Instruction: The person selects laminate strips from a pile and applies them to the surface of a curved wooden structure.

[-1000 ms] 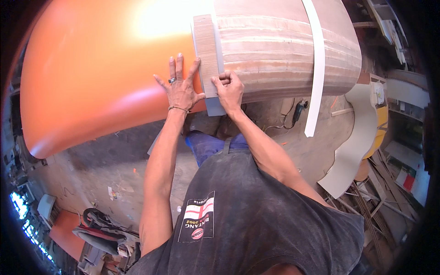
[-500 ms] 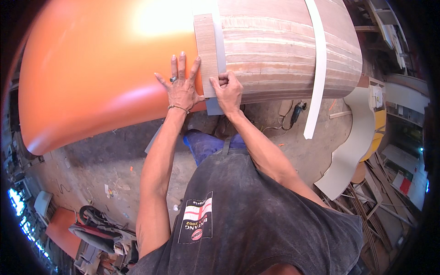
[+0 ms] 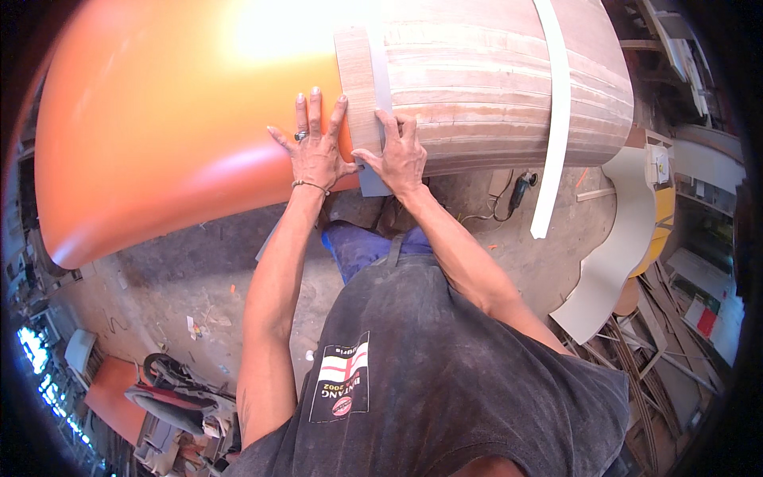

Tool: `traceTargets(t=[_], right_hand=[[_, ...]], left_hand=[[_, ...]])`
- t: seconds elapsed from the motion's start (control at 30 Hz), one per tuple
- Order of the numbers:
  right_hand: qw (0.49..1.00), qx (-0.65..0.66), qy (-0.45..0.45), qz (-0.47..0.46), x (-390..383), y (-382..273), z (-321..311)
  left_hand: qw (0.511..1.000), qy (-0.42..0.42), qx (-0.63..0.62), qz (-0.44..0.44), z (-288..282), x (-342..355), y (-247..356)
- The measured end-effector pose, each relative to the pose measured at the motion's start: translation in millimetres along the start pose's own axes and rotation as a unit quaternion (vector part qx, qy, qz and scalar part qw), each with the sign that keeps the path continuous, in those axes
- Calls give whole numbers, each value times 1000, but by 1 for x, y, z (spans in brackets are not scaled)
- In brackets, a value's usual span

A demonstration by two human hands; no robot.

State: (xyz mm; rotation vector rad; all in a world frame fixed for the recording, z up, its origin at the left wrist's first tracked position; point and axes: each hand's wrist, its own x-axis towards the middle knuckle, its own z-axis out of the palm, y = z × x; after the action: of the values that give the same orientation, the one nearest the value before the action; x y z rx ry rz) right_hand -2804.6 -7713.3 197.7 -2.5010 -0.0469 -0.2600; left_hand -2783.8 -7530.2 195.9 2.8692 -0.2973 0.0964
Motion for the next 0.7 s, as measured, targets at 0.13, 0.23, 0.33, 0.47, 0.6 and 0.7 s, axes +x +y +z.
traceTargets(t=[0.13, 0.23, 0.33, 0.47, 0.6, 0.7], right_hand=[[995, -91, 21, -32, -1, 5, 5], [988, -123, 36, -86, 8, 13, 3], [979, -127, 46, -152, 20, 25, 3], [974, -140, 33, -177, 26, 33, 7], [973, -134, 38, -183, 26, 36, 12], [974, -128, 38, -181, 27, 37, 12]], left_hand=[[1000, -24, 3, -8, -5, 2, 3], [999, -38, 12, -13, -7, 1, 4], [999, -28, 8, -12, -7, 3, 5], [999, -35, 18, -9, -8, 4, 7], [999, -37, 23, -10, -9, 3, 8], [999, -21, 28, 3, -8, 2, 9]])
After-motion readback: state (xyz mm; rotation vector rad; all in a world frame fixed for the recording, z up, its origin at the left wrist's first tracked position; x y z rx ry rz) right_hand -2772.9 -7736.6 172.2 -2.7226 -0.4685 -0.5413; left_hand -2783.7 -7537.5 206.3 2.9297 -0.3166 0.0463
